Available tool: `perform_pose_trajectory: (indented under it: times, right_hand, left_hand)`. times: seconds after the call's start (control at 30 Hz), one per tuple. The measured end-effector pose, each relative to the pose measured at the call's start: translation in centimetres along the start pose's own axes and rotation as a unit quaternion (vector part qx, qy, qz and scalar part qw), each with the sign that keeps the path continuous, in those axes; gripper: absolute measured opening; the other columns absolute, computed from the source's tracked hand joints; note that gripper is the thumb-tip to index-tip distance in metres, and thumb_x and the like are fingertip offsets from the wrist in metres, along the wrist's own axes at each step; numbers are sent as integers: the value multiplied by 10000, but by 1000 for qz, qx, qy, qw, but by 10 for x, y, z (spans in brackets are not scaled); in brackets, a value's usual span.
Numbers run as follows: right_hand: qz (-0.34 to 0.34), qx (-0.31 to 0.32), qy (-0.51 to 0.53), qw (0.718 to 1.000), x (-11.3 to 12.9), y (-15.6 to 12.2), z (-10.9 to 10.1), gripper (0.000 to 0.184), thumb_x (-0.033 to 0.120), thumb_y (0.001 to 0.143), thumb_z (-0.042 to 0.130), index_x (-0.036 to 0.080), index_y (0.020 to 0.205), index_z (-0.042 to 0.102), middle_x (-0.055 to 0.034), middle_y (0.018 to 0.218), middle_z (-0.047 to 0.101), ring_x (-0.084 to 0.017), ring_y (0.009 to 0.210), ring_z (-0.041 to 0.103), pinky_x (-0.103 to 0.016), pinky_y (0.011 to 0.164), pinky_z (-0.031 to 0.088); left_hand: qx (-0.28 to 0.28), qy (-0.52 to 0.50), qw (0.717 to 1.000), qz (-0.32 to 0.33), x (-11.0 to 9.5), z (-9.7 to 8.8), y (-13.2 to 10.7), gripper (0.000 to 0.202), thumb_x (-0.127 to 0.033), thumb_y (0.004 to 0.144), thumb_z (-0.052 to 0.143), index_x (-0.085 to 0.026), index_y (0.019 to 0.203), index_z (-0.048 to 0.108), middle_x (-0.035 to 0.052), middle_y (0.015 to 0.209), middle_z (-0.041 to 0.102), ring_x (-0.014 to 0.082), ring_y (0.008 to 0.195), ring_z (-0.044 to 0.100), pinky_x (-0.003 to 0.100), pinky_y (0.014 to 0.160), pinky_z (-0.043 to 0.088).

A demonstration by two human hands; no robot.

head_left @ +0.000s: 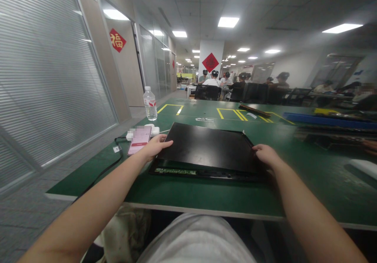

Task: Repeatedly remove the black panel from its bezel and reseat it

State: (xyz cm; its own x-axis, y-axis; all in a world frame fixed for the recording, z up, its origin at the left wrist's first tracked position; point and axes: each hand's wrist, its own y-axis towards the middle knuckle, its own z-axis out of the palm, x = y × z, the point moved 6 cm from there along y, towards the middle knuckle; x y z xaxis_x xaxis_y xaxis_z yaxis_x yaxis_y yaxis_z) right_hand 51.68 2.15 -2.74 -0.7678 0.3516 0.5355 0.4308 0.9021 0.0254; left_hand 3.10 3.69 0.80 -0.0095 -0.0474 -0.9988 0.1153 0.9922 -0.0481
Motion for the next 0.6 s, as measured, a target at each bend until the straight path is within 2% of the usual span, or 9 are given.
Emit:
perform_pose_trajectory:
  times: [0.1,0.23,0.33,0.47,0.6]
  right_hand:
    - [-4,-5,-8,1000,3,-1,-2,384,60,710,566,177,1026,749,-101,1077,734,-231,961,680,-280,833,502]
    - [-4,4,3,1000,5,-2,-1,430,126,752,598,160,1167,700,-104,1047,736,-225,913,688,-283,799,510]
    - [-8,-13,15,1000,6,-2,-3,447,198,789,614,152,1229,677,-118,1049,738,-238,924,692,-300,809,517]
    - [-23,-34,17,999,8,-3,-7,335,263,853,573,153,1122,739,-124,1141,723,-259,1085,658,-303,910,484]
    - [-9,-23,50,998,8,-5,-6,335,316,891,531,140,1050,767,-135,1112,731,-269,1042,677,-313,870,495]
  left_hand:
    - [8,0,1000,11,-3,1,0,406,-250,578,892,-138,902,675,61,801,748,195,679,705,293,629,557]
    - [23,-22,999,21,-7,2,0,423,-243,589,883,-141,946,680,66,839,753,204,728,709,303,661,560]
    - [23,-31,998,39,-10,2,0,435,-262,581,887,-150,946,678,62,862,752,205,769,707,305,692,559]
    - [6,-31,996,87,-14,-1,1,538,-319,530,912,-153,978,663,61,934,748,234,859,702,356,771,558]
    - [7,-35,989,144,-18,-2,2,577,-367,539,909,-158,1016,662,83,1053,734,276,996,676,428,895,520]
